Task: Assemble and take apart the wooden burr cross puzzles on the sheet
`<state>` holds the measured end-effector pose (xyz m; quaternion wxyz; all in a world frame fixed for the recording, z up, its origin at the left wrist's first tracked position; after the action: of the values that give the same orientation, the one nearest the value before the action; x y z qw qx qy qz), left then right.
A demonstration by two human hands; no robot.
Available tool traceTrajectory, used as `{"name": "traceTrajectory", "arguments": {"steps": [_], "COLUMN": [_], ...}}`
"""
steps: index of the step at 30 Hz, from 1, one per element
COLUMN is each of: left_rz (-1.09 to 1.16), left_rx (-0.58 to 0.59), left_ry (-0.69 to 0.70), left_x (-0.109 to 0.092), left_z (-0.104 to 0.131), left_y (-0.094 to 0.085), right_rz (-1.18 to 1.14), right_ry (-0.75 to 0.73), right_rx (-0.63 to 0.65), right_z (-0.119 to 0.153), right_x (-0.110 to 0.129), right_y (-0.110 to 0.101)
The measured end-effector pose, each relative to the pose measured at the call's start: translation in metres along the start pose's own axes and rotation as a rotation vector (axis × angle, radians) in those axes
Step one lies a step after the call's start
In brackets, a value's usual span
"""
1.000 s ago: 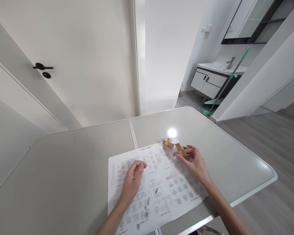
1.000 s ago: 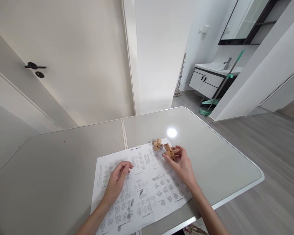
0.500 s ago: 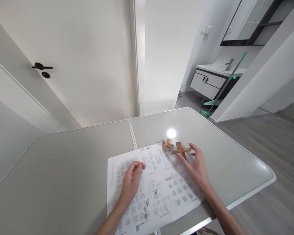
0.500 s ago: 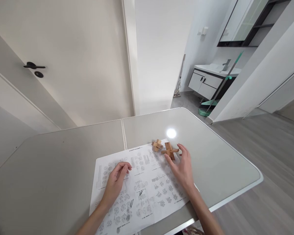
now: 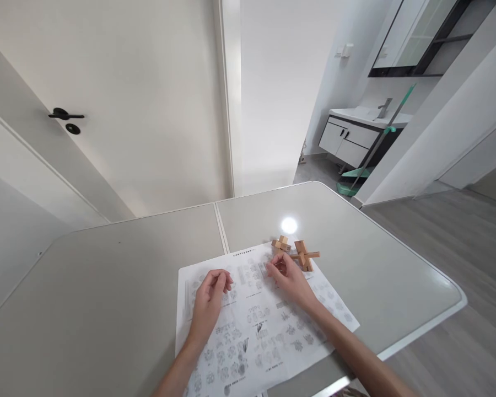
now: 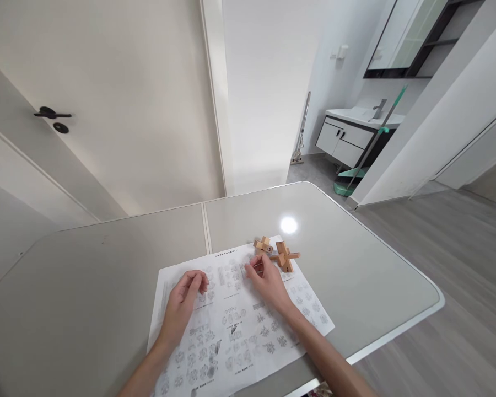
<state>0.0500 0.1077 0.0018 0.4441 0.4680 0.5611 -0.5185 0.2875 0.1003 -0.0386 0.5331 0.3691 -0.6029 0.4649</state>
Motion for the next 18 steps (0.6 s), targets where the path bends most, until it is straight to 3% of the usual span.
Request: {"name": "traceTrajectory", "arguments": {"steps": [6, 11, 18], "left_rz": [-0.034, -0.054, -0.085], "left_rx": [-0.075, -0.181, -0.184], "left_ry": [0.002, -0.001, -0.028], "left_x": [0.002, 0.010, 0.018], "left_z": [-0.013, -0.026, -0.031], "left_y": [-0.028, -0.055, -0.058], "right_rz": [-0.090, -0.182, -0.314], "right_ry": [0.062, 0.077, 0.051], "right_rx": [0.028, -0.054, -0.114], "right_z": [-0.008, -0.008, -0.009], "right_x": [-0.011, -0.011, -0.004], "right_y": [-0.002, -0.010, -0.013]}}
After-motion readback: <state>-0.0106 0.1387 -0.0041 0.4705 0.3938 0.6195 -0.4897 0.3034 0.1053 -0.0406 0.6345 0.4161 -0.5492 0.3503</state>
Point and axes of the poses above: each hand's wrist, its own z-axis away from the middle knuckle, its own y-axis out of the palm, x = y × z, the point moved 10 cm from there along -z, towards the middle knuckle, and after that the axes turned 8 degrees about -x, right-handed, at the moved point
